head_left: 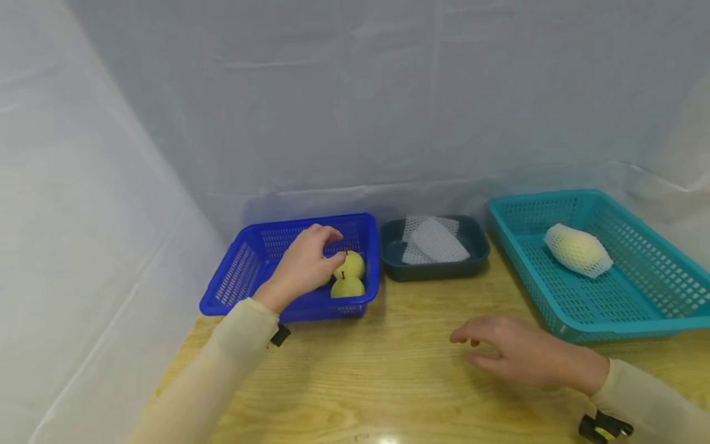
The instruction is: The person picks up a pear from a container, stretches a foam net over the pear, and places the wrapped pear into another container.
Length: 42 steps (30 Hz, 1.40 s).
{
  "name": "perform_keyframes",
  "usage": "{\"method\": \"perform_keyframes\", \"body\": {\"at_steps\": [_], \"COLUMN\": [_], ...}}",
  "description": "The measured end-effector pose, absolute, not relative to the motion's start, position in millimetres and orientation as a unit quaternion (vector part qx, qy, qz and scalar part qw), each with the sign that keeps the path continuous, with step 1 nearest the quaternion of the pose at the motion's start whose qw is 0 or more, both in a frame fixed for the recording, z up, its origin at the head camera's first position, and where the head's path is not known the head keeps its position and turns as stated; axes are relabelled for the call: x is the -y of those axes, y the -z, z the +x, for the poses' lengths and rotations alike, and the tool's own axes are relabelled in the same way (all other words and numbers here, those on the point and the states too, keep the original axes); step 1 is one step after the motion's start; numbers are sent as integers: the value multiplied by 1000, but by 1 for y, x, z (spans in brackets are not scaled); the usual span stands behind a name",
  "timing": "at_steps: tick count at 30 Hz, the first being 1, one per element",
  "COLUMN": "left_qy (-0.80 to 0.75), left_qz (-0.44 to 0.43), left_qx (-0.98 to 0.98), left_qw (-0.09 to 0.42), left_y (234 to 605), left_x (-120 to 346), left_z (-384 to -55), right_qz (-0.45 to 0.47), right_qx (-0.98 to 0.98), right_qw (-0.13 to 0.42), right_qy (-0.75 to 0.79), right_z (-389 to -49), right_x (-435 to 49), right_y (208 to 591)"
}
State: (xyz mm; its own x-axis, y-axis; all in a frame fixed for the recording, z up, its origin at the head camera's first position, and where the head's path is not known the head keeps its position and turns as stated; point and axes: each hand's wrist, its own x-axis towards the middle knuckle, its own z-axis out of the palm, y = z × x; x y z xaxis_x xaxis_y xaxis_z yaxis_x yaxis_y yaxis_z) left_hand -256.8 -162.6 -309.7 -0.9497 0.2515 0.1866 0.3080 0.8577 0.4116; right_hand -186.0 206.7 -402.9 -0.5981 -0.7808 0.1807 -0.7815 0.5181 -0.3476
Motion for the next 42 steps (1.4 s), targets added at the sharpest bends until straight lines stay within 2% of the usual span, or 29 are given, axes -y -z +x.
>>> {"method": "perform_keyframes", "body": {"at_steps": [8, 13, 31, 42], "left_qy": [131, 102, 48, 20], "left_qz": [-109, -86, -44, -37], "left_qx": [985, 988, 984, 980], "left_qw": [-34, -73, -165, -192], "left_y": [307, 308, 322, 328], "left_x": [180, 185, 193, 191], "left_z": [-285, -300, -338, -351], "right_qz": [441, 441, 439, 439], "right_qx": [872, 871, 868, 866], "right_qw": [-23, -23, -34, -30], "right_qy": [-212, -217, -228, -236], "right_z": [-185, -184, -183, -181], "right_x": [-209, -209, -211, -212], "right_y": [406, 408, 412, 413]}}
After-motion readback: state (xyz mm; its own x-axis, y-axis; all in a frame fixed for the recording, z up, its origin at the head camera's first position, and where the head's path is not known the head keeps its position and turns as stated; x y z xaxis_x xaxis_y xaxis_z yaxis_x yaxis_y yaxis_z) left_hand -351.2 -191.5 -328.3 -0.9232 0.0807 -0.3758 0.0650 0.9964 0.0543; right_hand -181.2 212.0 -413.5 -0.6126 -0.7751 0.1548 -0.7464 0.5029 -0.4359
